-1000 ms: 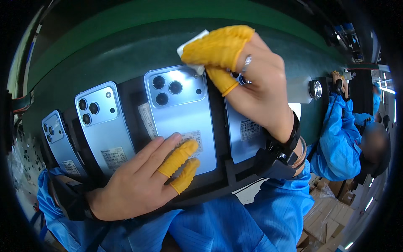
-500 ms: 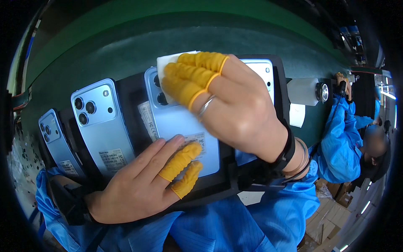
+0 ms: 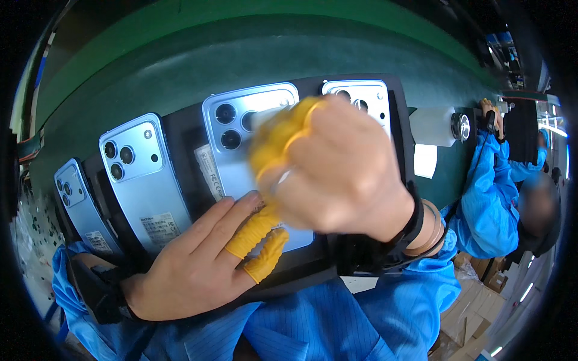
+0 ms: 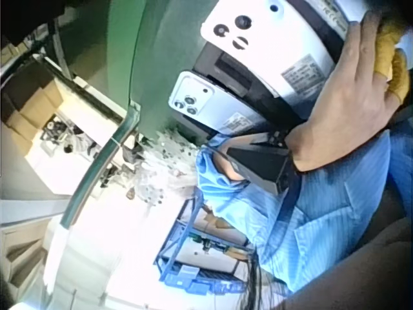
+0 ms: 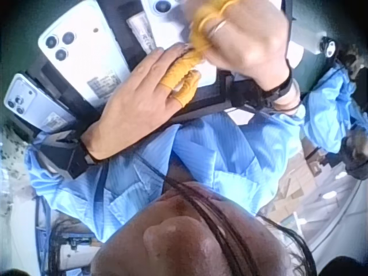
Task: Cleaning and inspecting multiple smartphones on a factory assembly line.
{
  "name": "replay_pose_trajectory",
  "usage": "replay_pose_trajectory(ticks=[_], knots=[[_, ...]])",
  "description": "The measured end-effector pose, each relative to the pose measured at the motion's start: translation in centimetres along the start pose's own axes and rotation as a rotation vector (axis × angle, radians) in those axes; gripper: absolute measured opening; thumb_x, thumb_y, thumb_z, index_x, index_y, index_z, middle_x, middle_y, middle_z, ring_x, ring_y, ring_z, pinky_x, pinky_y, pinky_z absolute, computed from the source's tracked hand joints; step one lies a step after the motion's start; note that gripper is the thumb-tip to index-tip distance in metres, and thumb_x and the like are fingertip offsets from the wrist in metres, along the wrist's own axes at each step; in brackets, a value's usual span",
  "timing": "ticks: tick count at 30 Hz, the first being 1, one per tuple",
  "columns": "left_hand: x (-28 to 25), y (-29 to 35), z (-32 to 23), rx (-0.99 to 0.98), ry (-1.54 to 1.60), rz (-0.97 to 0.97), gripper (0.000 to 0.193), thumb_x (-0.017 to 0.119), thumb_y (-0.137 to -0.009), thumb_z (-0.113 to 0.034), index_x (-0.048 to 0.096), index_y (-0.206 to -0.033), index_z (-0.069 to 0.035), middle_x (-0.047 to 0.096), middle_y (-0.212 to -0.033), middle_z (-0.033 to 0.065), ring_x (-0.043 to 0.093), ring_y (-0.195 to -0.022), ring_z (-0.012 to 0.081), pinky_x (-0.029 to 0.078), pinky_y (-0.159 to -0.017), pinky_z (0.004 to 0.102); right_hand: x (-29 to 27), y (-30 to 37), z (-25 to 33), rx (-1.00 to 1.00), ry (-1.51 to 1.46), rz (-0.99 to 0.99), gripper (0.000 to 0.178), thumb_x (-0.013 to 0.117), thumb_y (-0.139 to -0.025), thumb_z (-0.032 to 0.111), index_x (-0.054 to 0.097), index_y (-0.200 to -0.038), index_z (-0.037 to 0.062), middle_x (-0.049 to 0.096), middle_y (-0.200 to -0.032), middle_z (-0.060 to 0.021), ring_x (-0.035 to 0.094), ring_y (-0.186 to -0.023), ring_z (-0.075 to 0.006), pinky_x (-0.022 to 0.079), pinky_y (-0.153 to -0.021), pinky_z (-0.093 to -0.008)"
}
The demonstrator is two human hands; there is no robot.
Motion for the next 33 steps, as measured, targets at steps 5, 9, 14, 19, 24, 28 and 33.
replay_pose_trajectory(ticks=[5,9,14,19,24,28,33], knots=[[-0.1,0.1,0.1,0.042,-0.002,0.074,0.033,0.060,-0.074,-0.019,0.066,-0.103,-0.006,0.063,-0.102,0.0161,0.051,-0.117,0.0320,0.038,-0.102,0.0405,-1.4,0.3,-2.7,0.186,0.124,-0.145,0.023,0.059,-0.062,-0.009,0.062,-0.084,-0.0025,0.065,-0.082,-0.0152,0.063,-0.074,-0.0288,0.051,-0.066,-0.0323],[0.5,0.1,0.1,0.052,-0.007,0.070,0.034,0.059,-0.075,-0.020,0.064,-0.107,-0.007,0.062,-0.104,0.0161,0.051,-0.117,0.0322,0.038,-0.102,0.0404,-0.4,-0.2,-1.7,-0.043,0.040,-0.241,0.022,0.062,-0.064,-0.009,0.064,-0.084,-0.0014,0.066,-0.086,-0.0162,0.065,-0.083,-0.0305,0.052,-0.075,-0.0350],[0.1,0.0,0.1,0.032,0.006,0.057,0.030,0.059,-0.078,-0.019,0.065,-0.105,-0.006,0.063,-0.102,0.0160,0.051,-0.116,0.0327,0.038,-0.102,0.0405,-1.1,0.0,-2.2,0.017,-0.045,-0.050,0.023,0.060,-0.060,-0.007,0.067,-0.081,-0.0012,0.066,-0.081,-0.0150,0.065,-0.078,-0.0319,0.052,-0.071,-0.0347],[0.2,0.2,-0.1,0.023,-0.001,0.036,0.029,0.059,-0.078,-0.020,0.065,-0.103,-0.006,0.062,-0.102,0.0161,0.052,-0.115,0.0327,0.039,-0.101,0.0409,-1.5,-0.4,-2.5,0.091,0.060,-0.248,0.027,0.062,-0.062,-0.008,0.066,-0.088,-0.0025,0.066,-0.085,-0.0148,0.065,-0.077,-0.0305,0.052,-0.069,-0.0324],[0.4,0.4,-0.2,0.029,-0.023,0.007,0.028,0.058,-0.078,-0.020,0.065,-0.102,-0.007,0.062,-0.104,0.0163,0.053,-0.115,0.0320,0.040,-0.101,0.0407,-0.5,0.6,-0.9,0.024,-0.119,0.026,0.024,0.062,-0.065,-0.003,0.066,-0.088,-0.0010,0.066,-0.084,-0.0143,0.063,-0.070,-0.0259,0.050,-0.062,-0.0329],[0.3,0.2,0.1,0.027,-0.029,0.034,0.030,0.056,-0.077,-0.019,0.065,-0.104,-0.008,0.061,-0.107,0.0167,0.053,-0.115,0.0313,0.039,-0.102,0.0391,-0.6,0.3,-1.4,-0.002,-0.206,-0.043,0.020,0.059,-0.069,-0.001,0.065,-0.088,-0.0013,0.066,-0.084,-0.0155,0.063,-0.068,-0.0259,0.049,-0.061,-0.0332],[-0.1,-0.2,0.2,0.031,-0.039,0.024,0.033,0.055,-0.076,-0.019,0.064,-0.105,-0.008,0.062,-0.106,0.0163,0.052,-0.116,0.0310,0.038,-0.102,0.0391,-0.4,-0.7,-2.0,-0.054,0.000,-0.153,0.026,0.060,-0.065,-0.008,0.064,-0.090,-0.0026,0.066,-0.090,-0.0168,0.065,-0.078,-0.0312,0.052,-0.068,-0.0345]])
Point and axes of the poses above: each hand's wrist, its own y-axis away from the middle knuckle, its own x-axis out of the palm, z = x × y, the point moved 4 cm from there along -y, towards the middle knuckle
